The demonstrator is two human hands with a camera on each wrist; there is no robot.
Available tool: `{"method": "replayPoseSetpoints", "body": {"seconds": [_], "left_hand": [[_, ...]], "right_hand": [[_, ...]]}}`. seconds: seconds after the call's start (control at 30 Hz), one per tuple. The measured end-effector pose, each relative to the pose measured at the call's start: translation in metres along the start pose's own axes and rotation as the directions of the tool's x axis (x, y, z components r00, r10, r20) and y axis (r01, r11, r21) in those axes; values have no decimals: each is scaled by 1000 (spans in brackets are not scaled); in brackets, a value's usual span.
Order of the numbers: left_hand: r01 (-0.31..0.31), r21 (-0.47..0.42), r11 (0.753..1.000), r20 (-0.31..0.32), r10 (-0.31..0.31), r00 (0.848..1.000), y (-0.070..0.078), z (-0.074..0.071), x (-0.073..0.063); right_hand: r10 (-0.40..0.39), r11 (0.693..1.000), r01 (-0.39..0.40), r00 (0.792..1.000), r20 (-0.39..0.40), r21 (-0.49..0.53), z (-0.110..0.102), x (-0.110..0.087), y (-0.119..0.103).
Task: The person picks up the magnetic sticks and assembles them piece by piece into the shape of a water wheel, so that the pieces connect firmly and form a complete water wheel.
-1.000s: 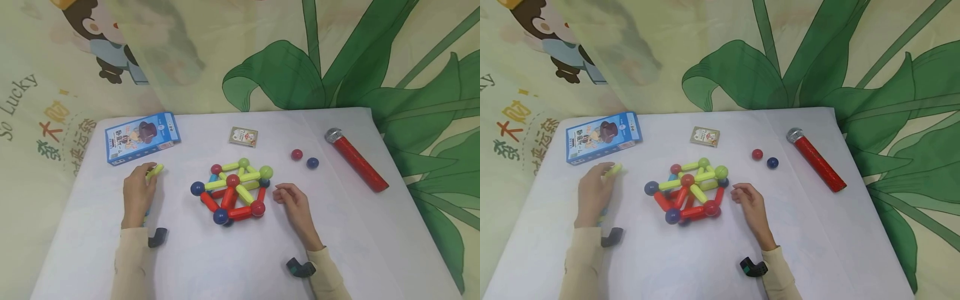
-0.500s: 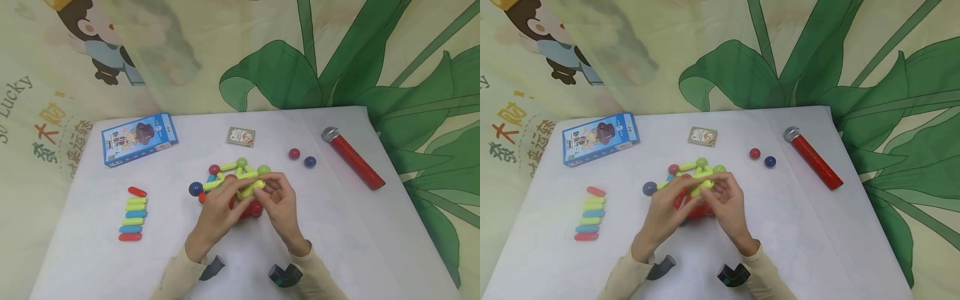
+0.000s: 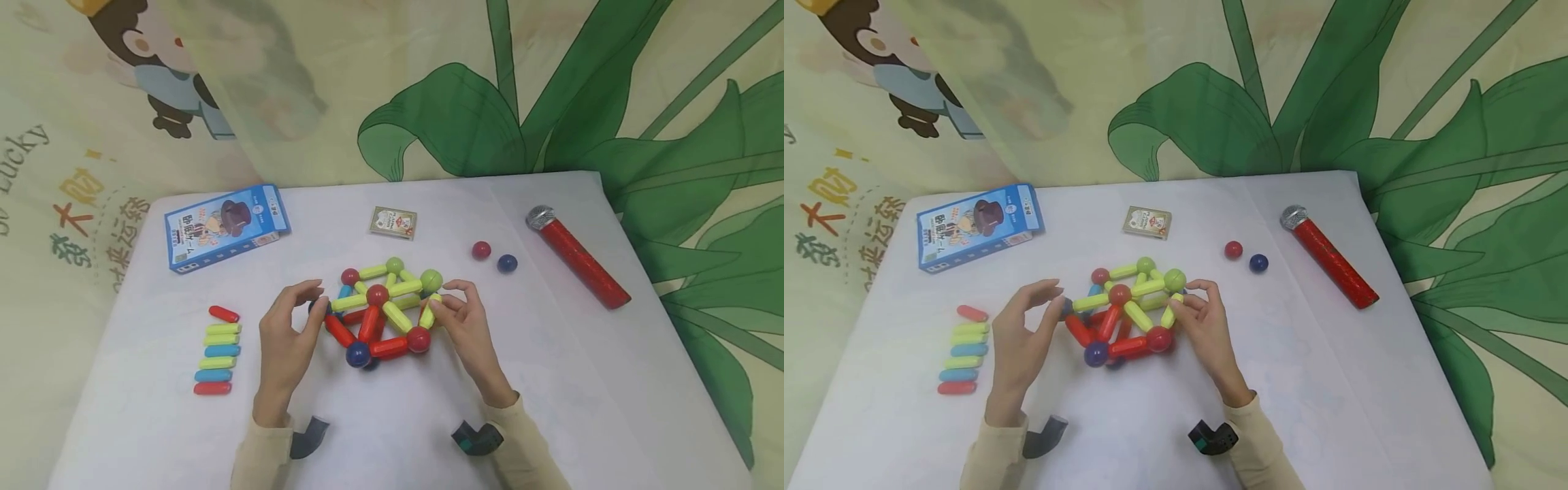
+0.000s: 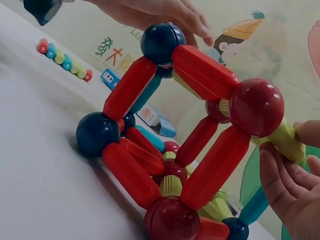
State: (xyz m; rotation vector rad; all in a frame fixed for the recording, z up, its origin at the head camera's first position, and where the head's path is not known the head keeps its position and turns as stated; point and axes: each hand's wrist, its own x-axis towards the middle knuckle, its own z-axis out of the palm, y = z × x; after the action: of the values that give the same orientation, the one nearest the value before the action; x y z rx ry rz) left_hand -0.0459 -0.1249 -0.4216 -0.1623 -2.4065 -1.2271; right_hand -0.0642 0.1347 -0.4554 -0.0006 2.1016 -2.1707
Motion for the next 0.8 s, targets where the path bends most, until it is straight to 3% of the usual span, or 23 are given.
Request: {"method": "replayPoseSetpoints", "body": {"seconds": [0.2,0.37,0.47,0.6,0.67,0.73,0.8], "left_hand": [[42,-5,999,6,-42,999,-9,1,-4],[113,-25,993,89,-110,990,-11,7,-6],[136,-38,990,108,-131,985,-13,9,-9],[178,-55,982,63,-175,983,-18,8,-16],[225,-69,972,40,-223,974,-22,6,-23],[282,-91,955,55,-278,959,-29,5,-31],[333,-112,936,115,-321,940,-37,6,-37]], "right_hand": [[17,1000,-16,1000,8,-26,4,4,1],[50,998,-50,998,22,-23,5,6,4],[46,998,-46,999,-1,-30,4,7,5],[-40,996,30,992,-121,-81,-3,13,9],[-107,988,88,983,-151,-126,-8,21,10],[-176,976,157,977,-117,-154,-13,29,11],[-220,964,212,975,-28,-161,-17,37,11]]}}
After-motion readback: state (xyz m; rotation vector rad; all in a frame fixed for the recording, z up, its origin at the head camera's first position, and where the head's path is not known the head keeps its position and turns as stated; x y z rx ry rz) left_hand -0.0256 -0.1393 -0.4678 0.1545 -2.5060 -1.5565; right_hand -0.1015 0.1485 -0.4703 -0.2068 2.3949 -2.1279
